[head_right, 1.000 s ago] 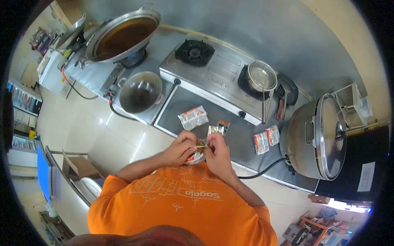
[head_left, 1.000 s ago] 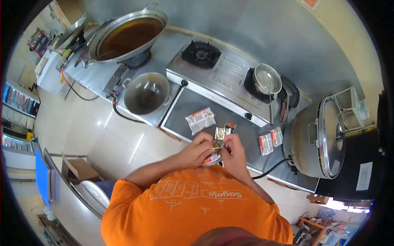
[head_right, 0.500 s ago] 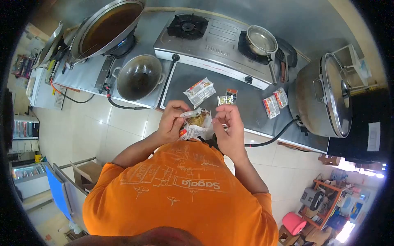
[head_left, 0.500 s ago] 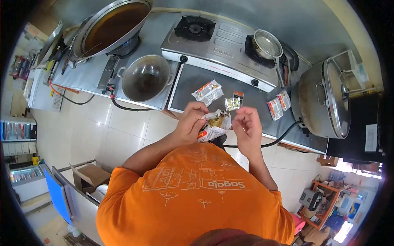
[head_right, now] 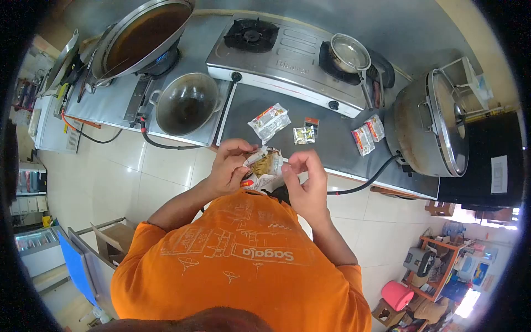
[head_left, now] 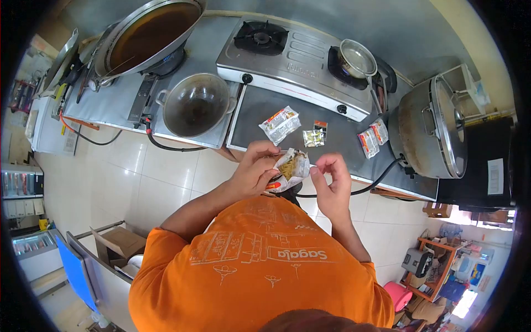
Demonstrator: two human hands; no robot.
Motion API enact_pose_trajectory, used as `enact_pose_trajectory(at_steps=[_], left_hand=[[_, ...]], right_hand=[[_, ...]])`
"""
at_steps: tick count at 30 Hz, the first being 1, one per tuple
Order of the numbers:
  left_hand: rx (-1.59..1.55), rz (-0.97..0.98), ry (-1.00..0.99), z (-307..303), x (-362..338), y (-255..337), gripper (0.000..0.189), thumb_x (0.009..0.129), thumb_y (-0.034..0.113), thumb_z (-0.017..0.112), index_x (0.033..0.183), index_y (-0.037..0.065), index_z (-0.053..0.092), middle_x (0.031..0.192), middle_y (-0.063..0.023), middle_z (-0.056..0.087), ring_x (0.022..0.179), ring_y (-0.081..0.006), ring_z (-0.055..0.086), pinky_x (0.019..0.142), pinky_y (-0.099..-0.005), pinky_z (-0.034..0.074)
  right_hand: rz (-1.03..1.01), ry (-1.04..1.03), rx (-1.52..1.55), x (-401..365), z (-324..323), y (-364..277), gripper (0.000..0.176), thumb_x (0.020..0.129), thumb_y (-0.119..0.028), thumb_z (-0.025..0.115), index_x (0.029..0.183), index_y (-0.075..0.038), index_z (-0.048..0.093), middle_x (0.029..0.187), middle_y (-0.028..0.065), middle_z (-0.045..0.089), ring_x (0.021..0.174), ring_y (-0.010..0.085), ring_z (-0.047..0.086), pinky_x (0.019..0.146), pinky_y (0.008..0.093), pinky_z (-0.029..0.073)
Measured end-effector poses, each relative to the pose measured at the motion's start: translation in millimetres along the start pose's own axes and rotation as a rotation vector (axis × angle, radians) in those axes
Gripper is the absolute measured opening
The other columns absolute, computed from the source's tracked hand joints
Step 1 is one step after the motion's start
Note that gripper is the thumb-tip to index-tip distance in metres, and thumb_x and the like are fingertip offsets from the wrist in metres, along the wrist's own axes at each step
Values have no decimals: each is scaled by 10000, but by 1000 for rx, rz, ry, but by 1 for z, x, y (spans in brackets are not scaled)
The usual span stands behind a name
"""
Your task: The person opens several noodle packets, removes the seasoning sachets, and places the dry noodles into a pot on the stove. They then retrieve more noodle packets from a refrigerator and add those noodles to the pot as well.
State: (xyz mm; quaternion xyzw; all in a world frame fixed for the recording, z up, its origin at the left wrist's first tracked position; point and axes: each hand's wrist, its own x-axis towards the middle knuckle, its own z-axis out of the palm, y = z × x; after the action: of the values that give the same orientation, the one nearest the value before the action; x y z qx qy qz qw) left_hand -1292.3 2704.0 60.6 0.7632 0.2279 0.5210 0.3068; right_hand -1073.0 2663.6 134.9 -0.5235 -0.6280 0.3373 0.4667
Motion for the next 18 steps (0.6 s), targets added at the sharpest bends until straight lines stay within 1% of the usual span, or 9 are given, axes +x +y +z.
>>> enact_pose_trajectory(at_steps=[2,5,6,9,12,13,15,16,18], left_hand=[[53,27,6,2,0,-1,95,991,74,560,1052,20,510,1251,-199,421,1171,-345,560,1035,-469,499],[131,66,16,5,5,-4,94,975,52,578,1026,24,504,1251,-196,421,1185,-355,553,1046,-473,484],[154,80,11,6,8,-4,93,972,48,580,1018,25,502,1251,-196,421,1186,-355,551,1049,-474,480],[193,101,6,13,14,-5,98,968,46,584,1009,24,498,1247,-197,420,1176,-358,551,1041,-475,486],[206,128,35,22,23,-7,94,976,56,576,1006,18,495,1241,-198,419,1157,-355,558,1015,-481,505],[206,139,49,26,25,-8,92,980,60,571,1005,15,494,1238,-199,420,1151,-353,562,1005,-483,512],[107,115,133,37,29,-12,153,919,4,631,1031,20,529,1237,-191,444,1152,-345,565,929,-438,519],[56,100,173,43,31,-12,200,888,-25,661,1044,22,546,1237,-187,456,1152,-340,567,891,-415,522],[42,104,215,53,39,-13,145,937,1,611,1057,16,532,1229,-190,449,1145,-327,576,880,-398,542]], right_hand=[[7,-12,56,-1,-1,3,212,812,9,703,990,-12,592,911,122,569,816,260,575,722,321,458],[-263,-134,-79,7,-8,-7,234,809,-5,718,1012,-12,602,912,124,567,816,261,573,718,337,464],[-340,-171,-126,10,-8,-10,276,801,-26,744,1047,-25,619,895,125,553,809,269,568,706,347,468],[-220,-296,-175,11,-15,-14,309,790,-51,774,1065,-44,634,870,120,534,790,279,560,679,362,465],[-188,-265,-206,16,-24,-13,282,795,-57,781,1043,-52,649,868,112,516,756,267,549,630,362,450],[-224,-268,-210,18,-28,-8,262,800,-56,777,1029,-49,650,869,110,515,746,263,545,618,360,445],[-294,-272,-218,20,-38,5,223,811,-54,770,1000,-44,652,873,107,511,727,254,539,593,355,436],[-288,-271,-211,21,-41,6,206,816,-48,764,988,-42,650,873,107,511,725,253,539,589,353,435],[-281,-267,-197,24,-48,9,173,826,-37,752,965,-38,648,874,107,510,721,250,539,581,348,434]])
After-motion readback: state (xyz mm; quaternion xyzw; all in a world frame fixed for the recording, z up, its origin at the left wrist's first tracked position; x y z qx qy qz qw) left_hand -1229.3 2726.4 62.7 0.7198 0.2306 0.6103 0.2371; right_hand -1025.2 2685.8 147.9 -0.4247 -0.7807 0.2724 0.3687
